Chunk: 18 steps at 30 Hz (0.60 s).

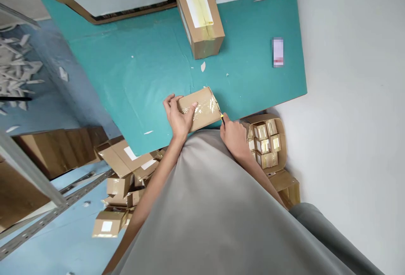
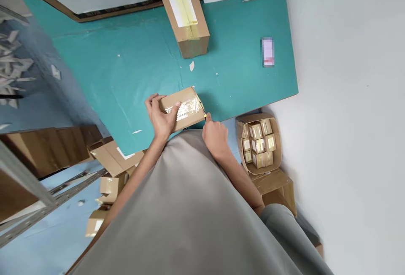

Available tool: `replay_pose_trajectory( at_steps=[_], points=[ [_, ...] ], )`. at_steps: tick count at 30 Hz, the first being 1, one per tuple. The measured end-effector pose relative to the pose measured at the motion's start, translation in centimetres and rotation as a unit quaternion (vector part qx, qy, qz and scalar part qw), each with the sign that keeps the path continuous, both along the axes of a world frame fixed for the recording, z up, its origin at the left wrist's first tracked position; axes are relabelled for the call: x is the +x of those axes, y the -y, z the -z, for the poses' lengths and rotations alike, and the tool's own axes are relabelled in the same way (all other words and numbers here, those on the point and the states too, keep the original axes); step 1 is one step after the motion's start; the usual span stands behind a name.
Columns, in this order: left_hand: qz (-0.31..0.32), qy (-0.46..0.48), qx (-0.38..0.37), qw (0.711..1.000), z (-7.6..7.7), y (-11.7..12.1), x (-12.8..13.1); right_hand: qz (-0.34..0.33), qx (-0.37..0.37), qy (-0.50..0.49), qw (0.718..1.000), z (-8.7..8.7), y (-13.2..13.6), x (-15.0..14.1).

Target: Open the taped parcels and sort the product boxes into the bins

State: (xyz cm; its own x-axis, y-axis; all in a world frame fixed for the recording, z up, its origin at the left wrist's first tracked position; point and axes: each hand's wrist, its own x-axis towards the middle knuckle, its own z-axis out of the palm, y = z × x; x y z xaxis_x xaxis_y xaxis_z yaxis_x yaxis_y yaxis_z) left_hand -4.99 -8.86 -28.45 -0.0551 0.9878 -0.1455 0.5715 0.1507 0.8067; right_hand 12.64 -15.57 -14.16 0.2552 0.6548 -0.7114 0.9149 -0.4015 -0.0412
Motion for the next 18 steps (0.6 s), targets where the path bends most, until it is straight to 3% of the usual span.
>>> replay_pose_trajectory(
  at_steps=[3,5,7,9,13,15,18],
  points=[
    [-0.003,-0.015,-0.004,1.0,-0.1,0.2,0.0,-0.002,0.008,-0.017,1.0,-0.3,0.5,1.3],
    [-0.005,-0.024,-0.006,1.0,-0.3,0.2,0.0,0.01,0.05,-0.015,0.999,0.8,0.6,2.7],
    [-0.007,-0.027,-0.008,1.0,-0.4,0.2,0.1,0.03,0.113,-0.004,0.993,3.7,-0.1,4.5],
    [-0.012,-0.028,-0.009,1.0,-0.6,0.1,0.1,0.048,0.157,0.003,0.986,7.7,-1.6,6.4],
    [-0.024,-0.04,-0.023,0.999,-0.9,0.1,0.2,0.084,0.14,-0.022,0.986,15.3,-5.3,10.0],
    [-0.025,-0.044,-0.027,0.998,-1.1,0.1,0.2,0.086,0.153,-0.046,0.983,17.1,-6.4,11.4],
    [-0.024,-0.049,-0.027,0.998,-0.9,0.2,0.0,0.079,0.179,-0.072,0.978,17.7,-6.8,12.4]
  ],
)
